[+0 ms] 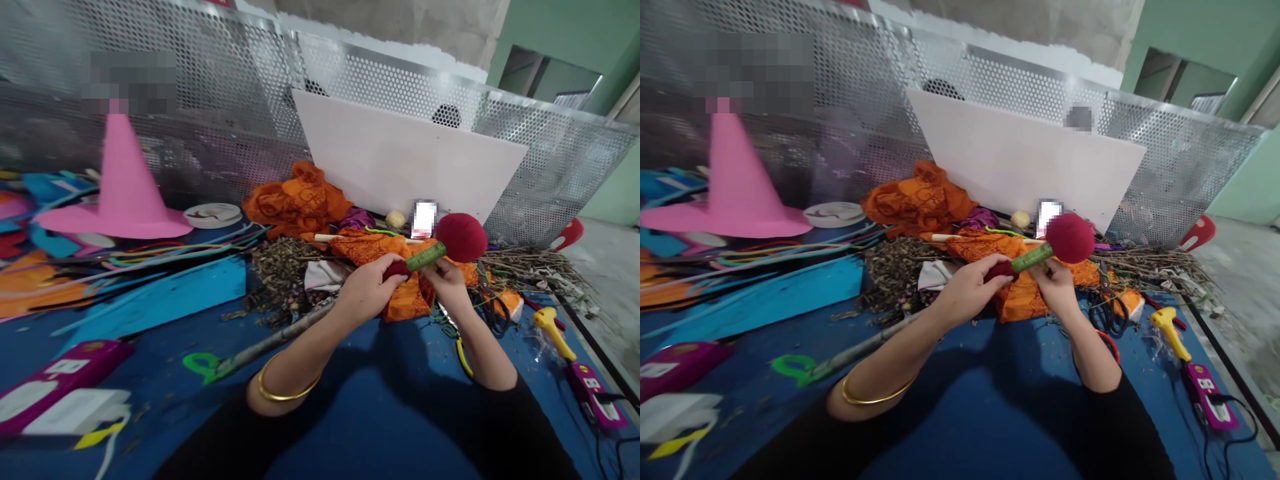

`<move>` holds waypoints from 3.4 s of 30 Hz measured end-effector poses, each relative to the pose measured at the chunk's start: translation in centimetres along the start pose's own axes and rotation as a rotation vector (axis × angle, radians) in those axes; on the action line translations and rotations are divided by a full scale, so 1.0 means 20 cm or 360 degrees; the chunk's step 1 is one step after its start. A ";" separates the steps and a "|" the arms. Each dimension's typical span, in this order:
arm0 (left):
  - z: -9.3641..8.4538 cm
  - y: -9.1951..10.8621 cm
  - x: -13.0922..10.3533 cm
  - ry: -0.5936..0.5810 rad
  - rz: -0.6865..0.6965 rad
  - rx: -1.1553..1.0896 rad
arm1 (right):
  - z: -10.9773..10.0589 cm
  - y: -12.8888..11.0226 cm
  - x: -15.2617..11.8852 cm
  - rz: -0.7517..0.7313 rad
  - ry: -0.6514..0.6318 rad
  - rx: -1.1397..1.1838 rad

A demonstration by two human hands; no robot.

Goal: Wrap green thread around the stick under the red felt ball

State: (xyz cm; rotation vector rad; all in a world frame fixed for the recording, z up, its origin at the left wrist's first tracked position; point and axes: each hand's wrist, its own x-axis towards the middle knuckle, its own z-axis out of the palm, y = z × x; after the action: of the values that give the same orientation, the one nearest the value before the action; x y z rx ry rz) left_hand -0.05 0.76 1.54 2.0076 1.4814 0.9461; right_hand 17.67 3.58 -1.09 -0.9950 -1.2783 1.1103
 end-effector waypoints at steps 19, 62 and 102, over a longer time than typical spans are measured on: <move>0.05 0.10 -0.06 -0.0110 0.0071 0.1014 | -0.06 -0.20 -0.12 -0.1054 -0.0131 -0.1872; 0.15 0.05 -0.08 -0.0141 0.0505 0.1068 | -0.07 -0.17 -0.06 -0.0555 -0.0202 -0.1999; 0.06 0.09 -0.07 -0.0234 0.0300 0.0971 | -0.27 -0.32 -0.07 -0.0398 -0.0438 -0.1075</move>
State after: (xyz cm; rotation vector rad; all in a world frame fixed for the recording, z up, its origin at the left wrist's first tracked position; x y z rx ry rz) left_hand 1.62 -1.14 1.68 2.6153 1.6536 0.4172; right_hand 23.58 1.07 4.62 -1.1452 -2.0161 0.6341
